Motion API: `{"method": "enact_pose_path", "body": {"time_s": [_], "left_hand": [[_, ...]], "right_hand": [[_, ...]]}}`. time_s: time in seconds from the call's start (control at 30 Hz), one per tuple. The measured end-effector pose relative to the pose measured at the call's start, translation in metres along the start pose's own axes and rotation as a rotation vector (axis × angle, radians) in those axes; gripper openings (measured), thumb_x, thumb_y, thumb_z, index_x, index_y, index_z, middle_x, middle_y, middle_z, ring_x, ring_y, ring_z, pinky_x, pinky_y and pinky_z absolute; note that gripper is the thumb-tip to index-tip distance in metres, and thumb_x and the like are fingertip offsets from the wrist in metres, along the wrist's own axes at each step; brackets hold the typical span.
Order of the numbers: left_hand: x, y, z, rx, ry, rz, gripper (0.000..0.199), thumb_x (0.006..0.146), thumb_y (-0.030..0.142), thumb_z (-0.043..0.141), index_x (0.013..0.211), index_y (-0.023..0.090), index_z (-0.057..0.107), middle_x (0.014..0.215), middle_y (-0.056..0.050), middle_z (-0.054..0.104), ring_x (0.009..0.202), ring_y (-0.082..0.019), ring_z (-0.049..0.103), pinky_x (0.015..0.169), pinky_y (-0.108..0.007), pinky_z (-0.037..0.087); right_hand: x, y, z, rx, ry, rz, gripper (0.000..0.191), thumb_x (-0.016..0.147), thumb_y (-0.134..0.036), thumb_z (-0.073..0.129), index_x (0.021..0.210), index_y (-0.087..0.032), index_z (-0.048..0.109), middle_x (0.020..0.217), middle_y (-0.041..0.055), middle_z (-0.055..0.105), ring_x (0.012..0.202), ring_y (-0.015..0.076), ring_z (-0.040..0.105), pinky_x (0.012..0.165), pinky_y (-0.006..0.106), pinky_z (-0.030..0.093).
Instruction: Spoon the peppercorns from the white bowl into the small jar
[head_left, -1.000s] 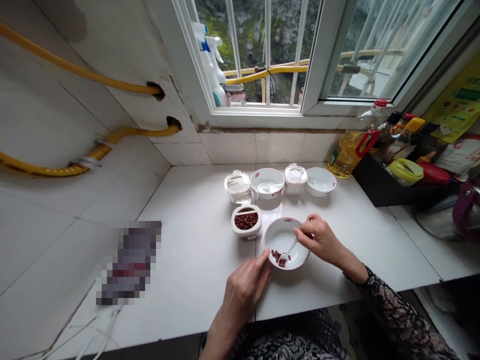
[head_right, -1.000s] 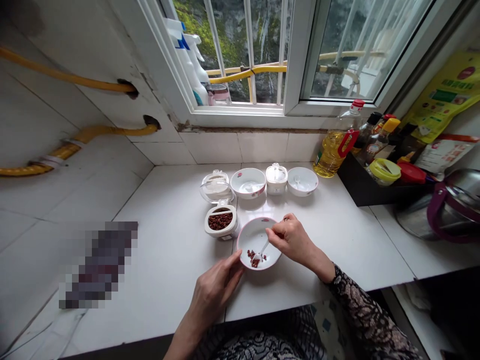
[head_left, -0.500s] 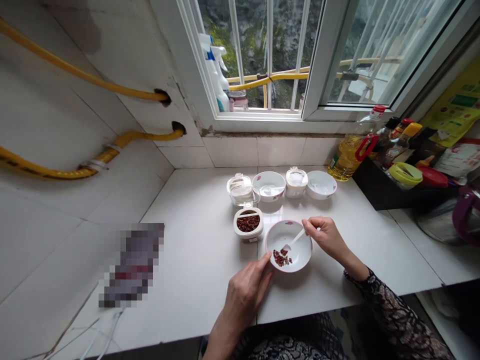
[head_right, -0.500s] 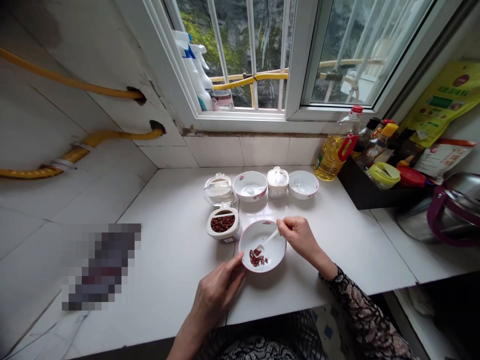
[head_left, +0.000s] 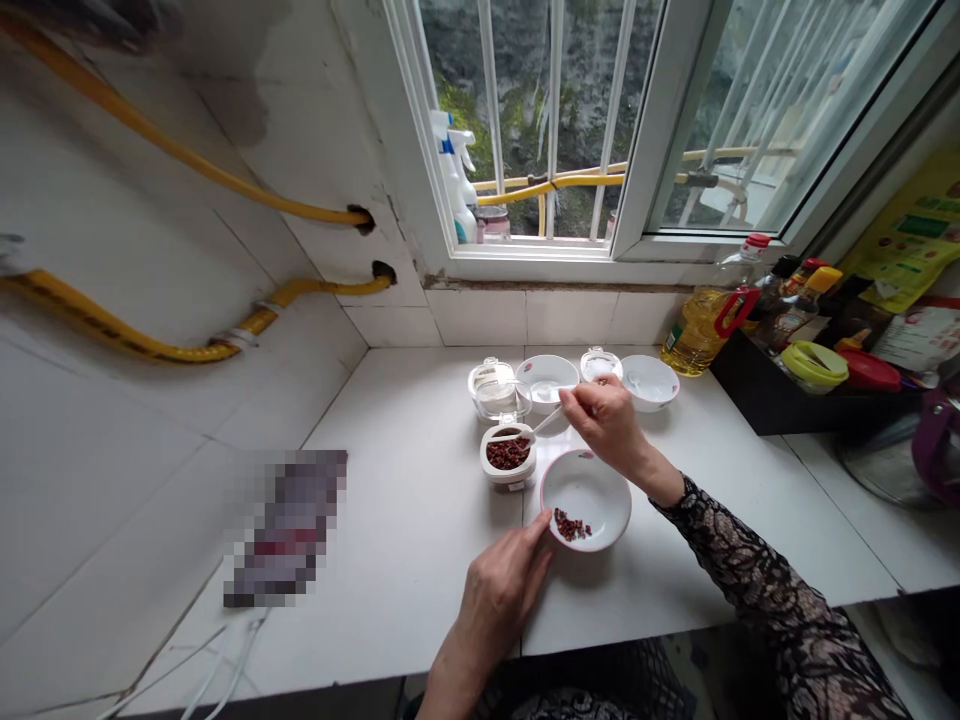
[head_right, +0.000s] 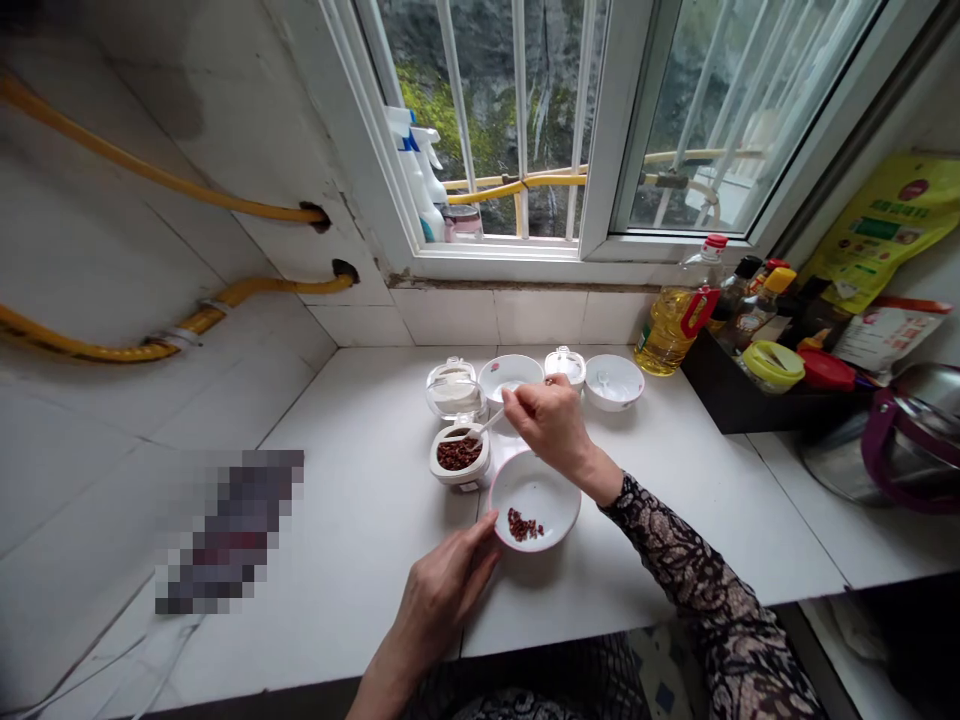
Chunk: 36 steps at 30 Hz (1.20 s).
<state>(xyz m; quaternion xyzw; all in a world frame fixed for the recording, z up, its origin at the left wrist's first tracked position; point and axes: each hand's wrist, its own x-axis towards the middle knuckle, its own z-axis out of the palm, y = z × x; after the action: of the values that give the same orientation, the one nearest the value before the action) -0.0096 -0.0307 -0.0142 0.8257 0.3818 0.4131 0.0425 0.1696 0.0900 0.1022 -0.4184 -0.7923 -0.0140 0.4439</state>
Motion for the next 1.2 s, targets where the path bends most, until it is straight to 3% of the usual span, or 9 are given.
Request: {"method": "enact_pose_path", "body": {"time_s": [0.17,0.33,0.5,0.67,0.93,1.2], "left_hand": [[0.000,0.001,0.001,-0.001,0.010,-0.003,0.041,0.101,0.018,0.043,0.143,0.018,0.041,0.102,-0.009,0.073,0.082,-0.018,0.071,0.070,-0.027,0.057],[0.002,0.001,-0.001,-0.009,0.007,0.007,0.043,0.102,0.019,0.043,0.144,0.017,0.039,0.098,-0.007,0.073,0.078,-0.018,0.070,0.067,-0.027,0.056],[0.001,0.002,-0.001,0.005,-0.007,-0.010,0.043,0.102,0.020,0.042,0.144,0.017,0.039,0.097,-0.008,0.072,0.078,-0.018,0.069,0.067,-0.027,0.055],[0.000,0.002,-0.002,0.008,-0.026,-0.016,0.042,0.102,0.021,0.043,0.144,0.017,0.039,0.095,-0.007,0.072,0.077,-0.018,0.069,0.067,-0.027,0.055],[0.001,0.003,-0.003,-0.005,-0.029,-0.025,0.045,0.101,0.019,0.045,0.145,0.019,0.039,0.094,-0.007,0.072,0.077,-0.017,0.069,0.068,-0.026,0.055],[0.000,0.002,-0.002,-0.005,-0.024,-0.036,0.043,0.101,0.018,0.046,0.143,0.019,0.040,0.098,-0.008,0.072,0.079,-0.017,0.070,0.070,-0.026,0.057]], "right_hand": [[0.006,-0.014,0.008,-0.210,0.029,-0.355,0.041,0.099,-0.024,0.044,0.058,-0.020,0.044,0.051,-0.0050,0.049,0.050,0.0100,0.035,0.083,0.031,0.038],[0.001,-0.018,0.002,-0.250,0.043,-0.482,0.036,0.099,-0.021,0.046,0.063,-0.021,0.048,0.055,-0.0043,0.054,0.053,0.0111,0.040,0.088,0.032,0.038],[-0.011,-0.004,-0.018,-0.129,0.045,-0.280,0.040,0.098,-0.021,0.045,0.058,-0.021,0.042,0.050,-0.0057,0.047,0.050,0.0104,0.036,0.083,0.031,0.040],[-0.043,0.017,-0.031,-0.112,-0.149,-0.204,0.040,0.095,-0.018,0.049,0.056,-0.020,0.040,0.046,-0.0071,0.045,0.046,0.0088,0.033,0.078,0.029,0.038],[-0.073,0.014,-0.018,-0.029,-0.318,-0.123,0.040,0.094,-0.019,0.048,0.055,-0.020,0.041,0.048,-0.0068,0.048,0.047,0.0086,0.034,0.080,0.029,0.039],[-0.077,0.015,-0.017,0.210,-0.365,0.090,0.043,0.093,-0.025,0.046,0.053,-0.020,0.032,0.046,-0.0089,0.034,0.047,0.0081,0.024,0.079,0.030,0.042]]}}
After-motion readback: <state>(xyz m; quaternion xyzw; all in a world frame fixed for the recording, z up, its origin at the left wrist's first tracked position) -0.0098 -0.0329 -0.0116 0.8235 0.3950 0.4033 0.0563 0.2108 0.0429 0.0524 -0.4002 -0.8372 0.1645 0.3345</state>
